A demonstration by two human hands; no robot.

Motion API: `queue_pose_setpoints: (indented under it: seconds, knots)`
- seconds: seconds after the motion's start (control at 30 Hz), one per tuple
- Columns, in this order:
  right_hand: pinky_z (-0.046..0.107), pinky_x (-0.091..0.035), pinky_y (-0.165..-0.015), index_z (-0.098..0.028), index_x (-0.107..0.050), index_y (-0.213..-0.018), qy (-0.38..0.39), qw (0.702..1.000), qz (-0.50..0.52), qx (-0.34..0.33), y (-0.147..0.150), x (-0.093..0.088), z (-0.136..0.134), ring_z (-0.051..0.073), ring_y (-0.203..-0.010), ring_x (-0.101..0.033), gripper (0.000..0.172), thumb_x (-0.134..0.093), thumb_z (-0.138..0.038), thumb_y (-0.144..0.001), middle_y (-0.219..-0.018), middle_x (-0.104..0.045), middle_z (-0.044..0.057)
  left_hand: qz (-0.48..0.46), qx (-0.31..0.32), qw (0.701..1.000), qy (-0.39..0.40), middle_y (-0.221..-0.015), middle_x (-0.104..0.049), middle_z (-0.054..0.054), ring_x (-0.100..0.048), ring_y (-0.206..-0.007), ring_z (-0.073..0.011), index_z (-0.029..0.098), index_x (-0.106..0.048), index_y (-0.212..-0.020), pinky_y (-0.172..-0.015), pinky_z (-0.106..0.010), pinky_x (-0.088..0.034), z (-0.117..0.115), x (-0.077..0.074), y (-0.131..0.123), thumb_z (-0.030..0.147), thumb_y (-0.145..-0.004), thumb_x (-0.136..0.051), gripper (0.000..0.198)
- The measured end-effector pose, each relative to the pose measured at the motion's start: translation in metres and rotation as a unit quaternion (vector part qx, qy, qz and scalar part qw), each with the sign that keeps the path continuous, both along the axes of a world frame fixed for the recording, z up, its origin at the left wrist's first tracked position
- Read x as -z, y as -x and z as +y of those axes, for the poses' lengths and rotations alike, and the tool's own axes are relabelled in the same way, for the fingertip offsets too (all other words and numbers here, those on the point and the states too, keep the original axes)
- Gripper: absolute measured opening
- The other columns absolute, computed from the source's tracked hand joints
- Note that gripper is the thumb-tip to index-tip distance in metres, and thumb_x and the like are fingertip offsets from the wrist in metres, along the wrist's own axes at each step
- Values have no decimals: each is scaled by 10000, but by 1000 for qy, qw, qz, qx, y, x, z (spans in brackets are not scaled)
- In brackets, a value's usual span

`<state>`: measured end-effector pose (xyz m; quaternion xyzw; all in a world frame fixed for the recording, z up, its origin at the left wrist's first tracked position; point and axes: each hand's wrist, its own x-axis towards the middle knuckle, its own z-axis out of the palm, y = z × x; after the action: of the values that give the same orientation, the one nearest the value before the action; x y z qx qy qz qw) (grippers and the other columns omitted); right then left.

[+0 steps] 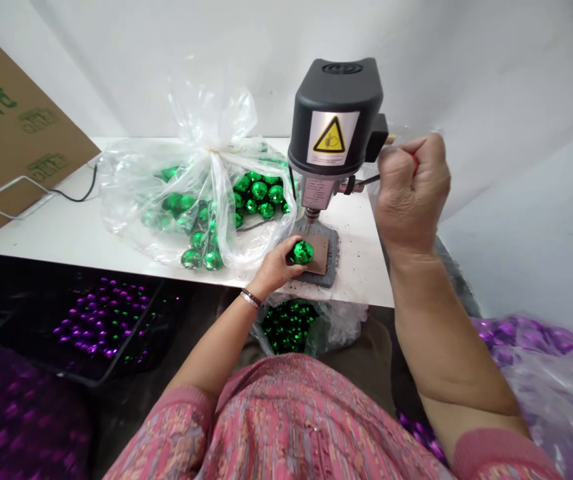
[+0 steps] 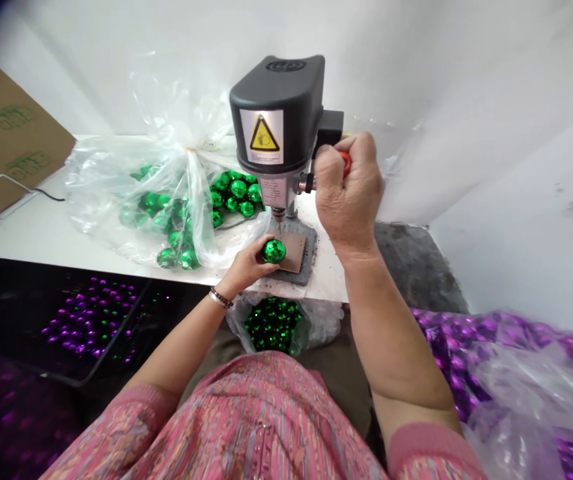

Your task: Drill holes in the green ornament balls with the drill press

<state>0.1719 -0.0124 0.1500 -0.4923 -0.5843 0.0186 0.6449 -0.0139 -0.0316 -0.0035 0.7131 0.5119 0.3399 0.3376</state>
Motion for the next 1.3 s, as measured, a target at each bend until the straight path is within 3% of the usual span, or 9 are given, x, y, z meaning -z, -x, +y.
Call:
queue_pose_setpoints:
  seconds: [0.1, 0.23, 0.4, 0.53, 0.77, 0.93, 1.07, 1.17, 1.3]
  knots:
    - [210, -399, -685, -204, -342, -732, -8, 1000, 12, -19, 0, 4, 0, 37, -663, -404, 225, -505, -171, -883, -746, -485, -49, 23, 75, 997, -12, -1362, -632, -87, -607, -1214, -234, 198, -559, -1374, -1034, -354, -489, -24, -2, 18, 154, -704, -717, 689]
    - [231, -387, -663, -204, -365, -748, -14, 1000, 22, -18, 0, 10, 0, 42, -634, -392, 191, -506, -181, -875, -701, -431, -58, 92, 174, 979, 48, -1304, -674, -80, -676, -952, -185, 232, -512, -1442, -874, -321, -554, -38, -8, 44, 226, -700, -754, 780]
    - [255, -342, -613, -209, -408, -779, -6, 1000, 27, -8, 2, 13, -2, 57, -560, -347, 137, -486, -276, -869, -624, -363, -78, 118, -55, 991, 13, -1221, -713, -97, -684, -955, -186, 165, -642, -1294, -910, -318, -539, 12, -23, 63, 230, -904, -538, 409]
    - [266, -360, -624, -207, -436, -777, -1, 1000, 30, -4, 2, 14, -5, 68, -577, -386, 162, -490, -339, -853, -634, -402, -67, 283, -201, 938, 3, -1317, -654, -169, -611, -1219, -263, 110, -624, -1297, -1053, -365, -456, 70, -32, 81, 54, -887, -412, 466]
    - [262, -365, -611, -207, -479, -805, 31, 999, 42, -6, 0, 17, -7, 60, -568, -392, 170, -505, -373, -831, -656, -435, -65, 418, -239, 874, 69, -1319, -606, -237, -608, -1187, -358, 107, -524, -1360, -975, -456, -475, 94, -17, 101, 175, -873, -510, 492]
    - [257, -357, -590, -205, -459, -769, -23, 999, 22, -10, 0, 19, -7, 65, -589, -392, 125, -505, -310, -817, -665, -451, -47, 271, -224, 936, 25, -1233, -658, -179, -629, -1143, -313, 158, -543, -1339, -958, -379, -481, 88, -15, 99, 251, -759, -703, 608]
    - [252, -375, -602, -205, -460, -769, -32, 999, 10, -14, 1, 18, -8, 68, -610, -405, 124, -496, -307, -829, -687, -470, -37, -54, -199, 974, 90, -1094, -693, -91, -689, -930, -204, 207, -450, -1416, -814, -316, -535, 64, -23, 88, 392, -816, -631, 653]
    - [252, -381, -609, -205, -455, -776, -37, 999, 21, -18, 3, 18, -9, 70, -616, -409, 114, -496, -297, -830, -680, -469, -36, -260, -92, 940, 202, -1063, -701, -69, -701, -808, -160, 254, -422, -1424, -745, -305, -554, 39, -26, 72, 427, -867, -513, 590]
    - [246, -400, -626, -211, -433, -777, -33, 999, 17, -21, 2, 19, -6, 68, -619, -416, 163, -503, -331, -863, -680, -472, -43, -330, -21, 900, 286, -1028, -709, -66, -721, -833, -184, 243, -489, -1286, -769, -336, -570, 18, -20, 48, 409, -798, -612, 530]
